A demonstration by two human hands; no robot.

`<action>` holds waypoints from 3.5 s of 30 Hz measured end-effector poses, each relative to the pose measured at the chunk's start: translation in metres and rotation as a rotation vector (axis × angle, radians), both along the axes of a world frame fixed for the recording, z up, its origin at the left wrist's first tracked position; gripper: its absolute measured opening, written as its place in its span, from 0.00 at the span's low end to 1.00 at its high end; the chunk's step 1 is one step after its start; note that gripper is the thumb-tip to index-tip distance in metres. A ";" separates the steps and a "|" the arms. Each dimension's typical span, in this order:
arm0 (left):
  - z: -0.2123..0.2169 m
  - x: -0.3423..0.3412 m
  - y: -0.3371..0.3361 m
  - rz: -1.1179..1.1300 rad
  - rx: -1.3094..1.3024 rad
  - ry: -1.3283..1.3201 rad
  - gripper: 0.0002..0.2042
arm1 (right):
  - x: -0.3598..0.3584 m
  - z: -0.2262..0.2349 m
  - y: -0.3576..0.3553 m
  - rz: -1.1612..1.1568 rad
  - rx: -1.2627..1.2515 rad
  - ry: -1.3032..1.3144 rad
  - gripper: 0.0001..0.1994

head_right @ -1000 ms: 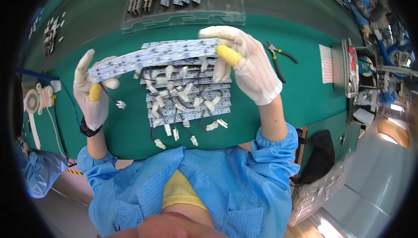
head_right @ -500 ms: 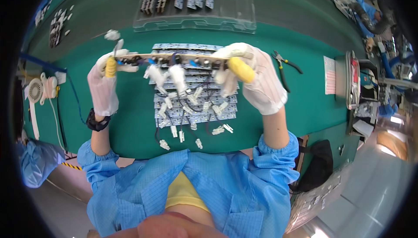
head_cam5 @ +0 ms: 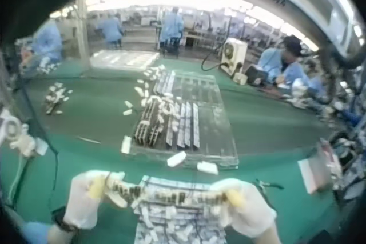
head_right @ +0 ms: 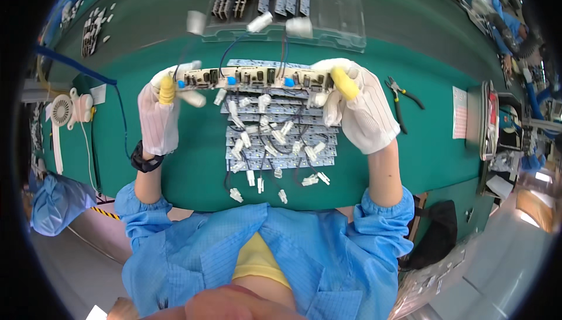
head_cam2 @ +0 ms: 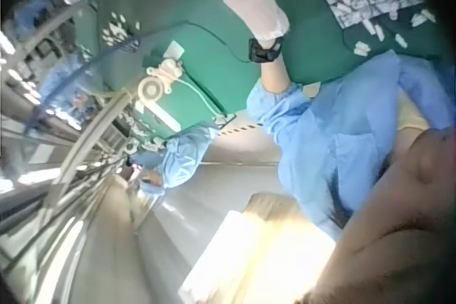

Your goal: Assembling components onto printed circuit boards using hands and pliers on a production line.

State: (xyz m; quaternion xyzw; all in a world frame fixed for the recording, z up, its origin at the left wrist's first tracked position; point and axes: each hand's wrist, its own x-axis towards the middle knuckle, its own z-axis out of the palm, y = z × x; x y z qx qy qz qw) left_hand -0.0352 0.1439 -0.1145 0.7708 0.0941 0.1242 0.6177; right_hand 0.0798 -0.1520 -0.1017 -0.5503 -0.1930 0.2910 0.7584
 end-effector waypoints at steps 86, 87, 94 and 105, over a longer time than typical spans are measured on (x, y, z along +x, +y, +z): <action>-0.018 -0.017 -0.011 -0.242 0.148 -0.434 0.24 | -0.014 0.010 0.009 -0.283 -0.195 -0.396 0.10; -0.017 -0.018 -0.013 -0.260 0.279 -0.442 0.24 | -0.013 0.010 0.009 -0.292 -0.385 -0.732 0.10; 0.007 -0.020 -0.028 -0.336 0.771 -0.539 0.21 | -0.012 -0.001 0.019 -0.350 -0.514 -0.947 0.10; 0.015 -0.026 -0.031 -0.392 0.811 -0.487 0.21 | -0.013 -0.001 0.020 -0.327 -0.513 -0.924 0.10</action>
